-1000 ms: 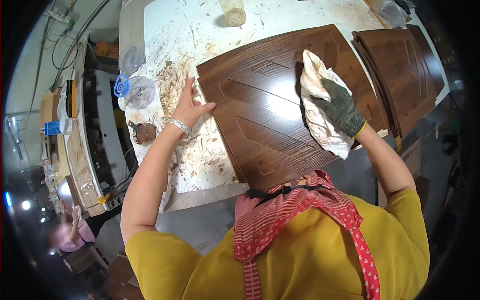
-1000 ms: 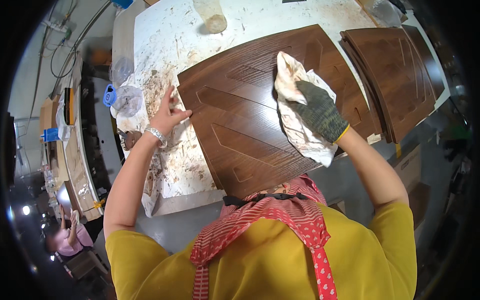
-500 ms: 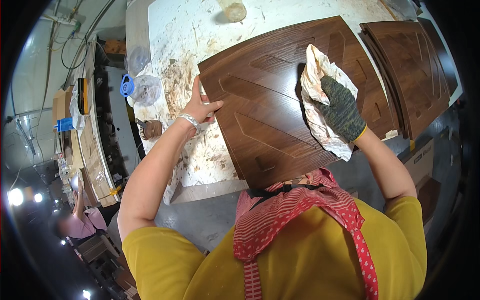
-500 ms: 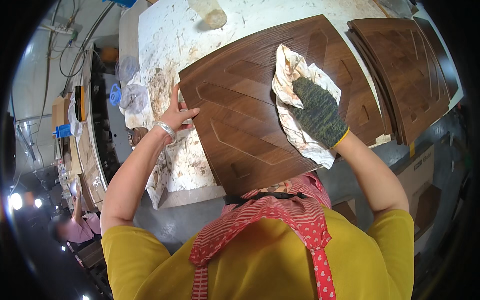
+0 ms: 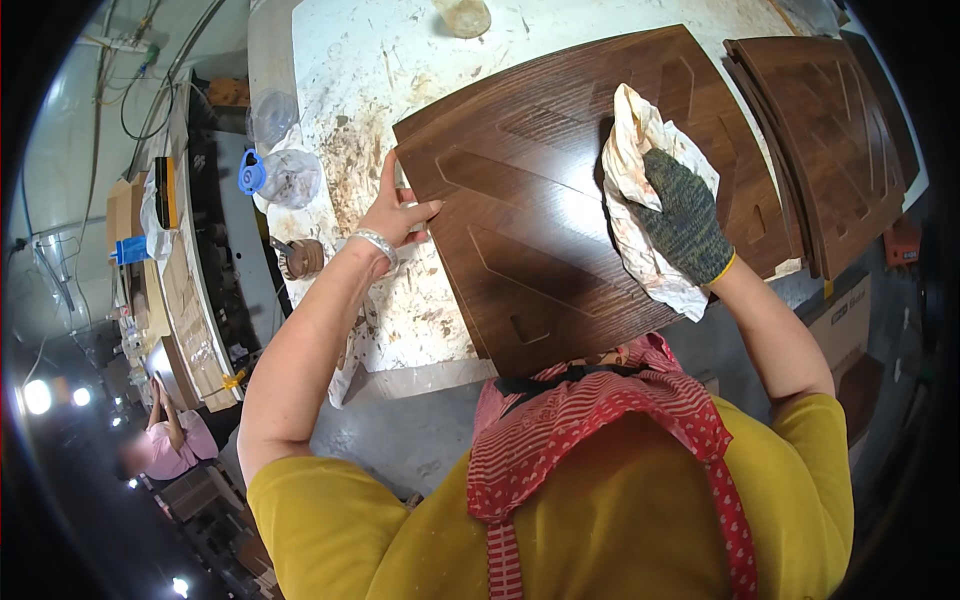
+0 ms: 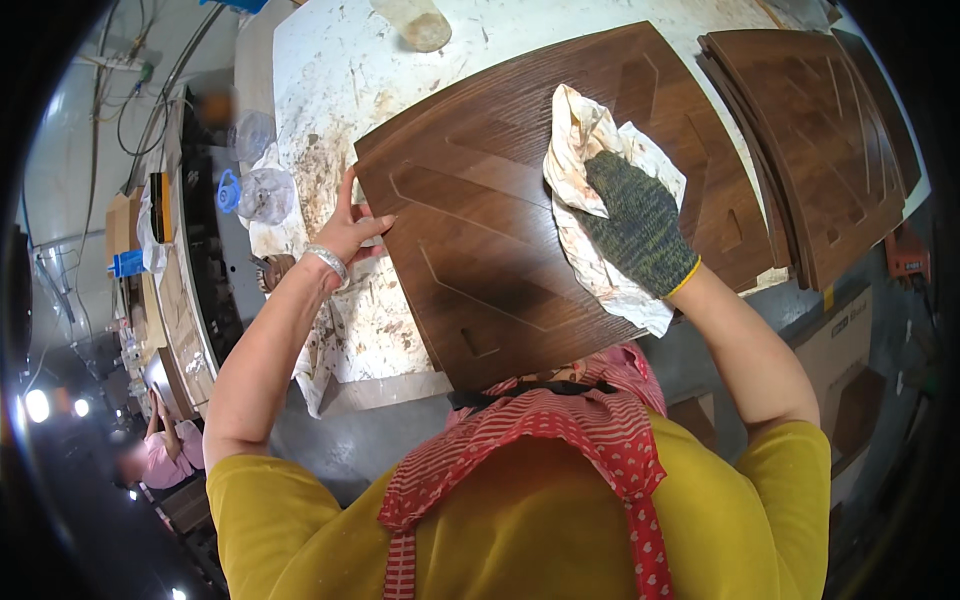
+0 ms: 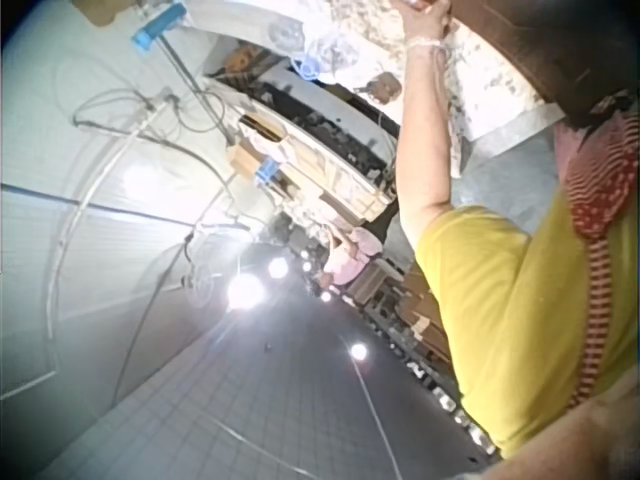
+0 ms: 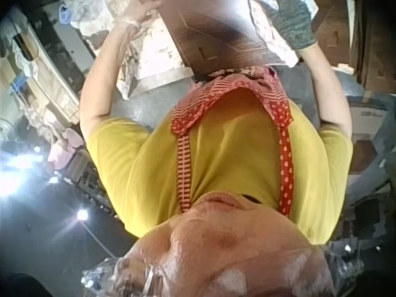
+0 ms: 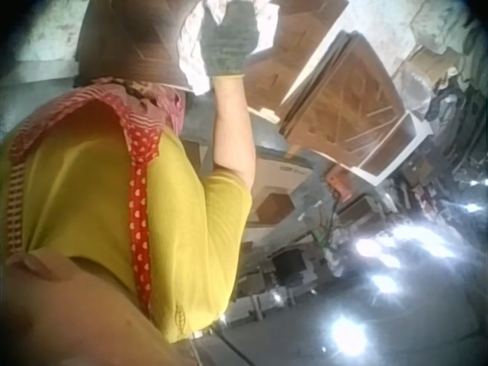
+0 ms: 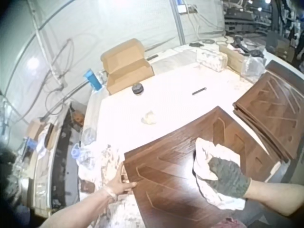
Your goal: The person is using a cloth and a liquid from a bottle to polish and clean the surface of decorative wooden panels.
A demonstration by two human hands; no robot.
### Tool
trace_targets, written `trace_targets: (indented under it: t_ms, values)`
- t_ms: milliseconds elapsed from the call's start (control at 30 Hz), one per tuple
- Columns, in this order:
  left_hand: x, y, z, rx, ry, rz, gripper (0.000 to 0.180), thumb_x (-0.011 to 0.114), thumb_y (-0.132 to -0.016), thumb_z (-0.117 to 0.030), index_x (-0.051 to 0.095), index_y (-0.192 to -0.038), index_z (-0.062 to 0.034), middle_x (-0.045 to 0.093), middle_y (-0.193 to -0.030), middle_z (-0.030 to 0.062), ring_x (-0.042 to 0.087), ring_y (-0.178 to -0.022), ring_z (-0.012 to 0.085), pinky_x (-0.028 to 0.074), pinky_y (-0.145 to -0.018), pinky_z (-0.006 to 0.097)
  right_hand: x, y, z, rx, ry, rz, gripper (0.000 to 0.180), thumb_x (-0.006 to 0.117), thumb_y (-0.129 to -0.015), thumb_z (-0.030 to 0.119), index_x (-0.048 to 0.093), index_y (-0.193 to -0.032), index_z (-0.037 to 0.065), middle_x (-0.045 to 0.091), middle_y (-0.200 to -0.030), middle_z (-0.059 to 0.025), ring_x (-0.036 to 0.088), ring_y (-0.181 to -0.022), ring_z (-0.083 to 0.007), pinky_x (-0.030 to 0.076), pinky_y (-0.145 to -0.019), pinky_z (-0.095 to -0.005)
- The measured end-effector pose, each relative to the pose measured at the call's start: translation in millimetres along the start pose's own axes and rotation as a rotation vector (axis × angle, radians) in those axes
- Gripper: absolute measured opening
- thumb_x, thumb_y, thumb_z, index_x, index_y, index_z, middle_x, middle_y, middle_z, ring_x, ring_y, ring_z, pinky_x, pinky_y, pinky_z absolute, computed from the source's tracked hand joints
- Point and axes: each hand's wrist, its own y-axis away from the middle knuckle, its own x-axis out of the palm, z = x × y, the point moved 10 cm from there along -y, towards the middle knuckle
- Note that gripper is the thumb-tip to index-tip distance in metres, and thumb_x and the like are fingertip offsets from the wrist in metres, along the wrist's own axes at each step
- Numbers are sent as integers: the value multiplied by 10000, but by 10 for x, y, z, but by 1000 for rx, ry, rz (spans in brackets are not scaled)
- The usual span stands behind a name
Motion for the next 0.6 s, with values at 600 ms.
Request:
trace_targets:
  t_ms: [600]
  values:
    - [36, 32, -7, -16, -56, -33, 1035, 692, -758, -23, -32, -1449, -287, 459, -939, 21, 512, -779, 119, 468, -602, 270, -45, -7, 15, 12, -40, -56, 386, 622, -780, 178, 549, -1118, 7, 595, -1041, -181, 565, -963, -336, 430, -839, -425]
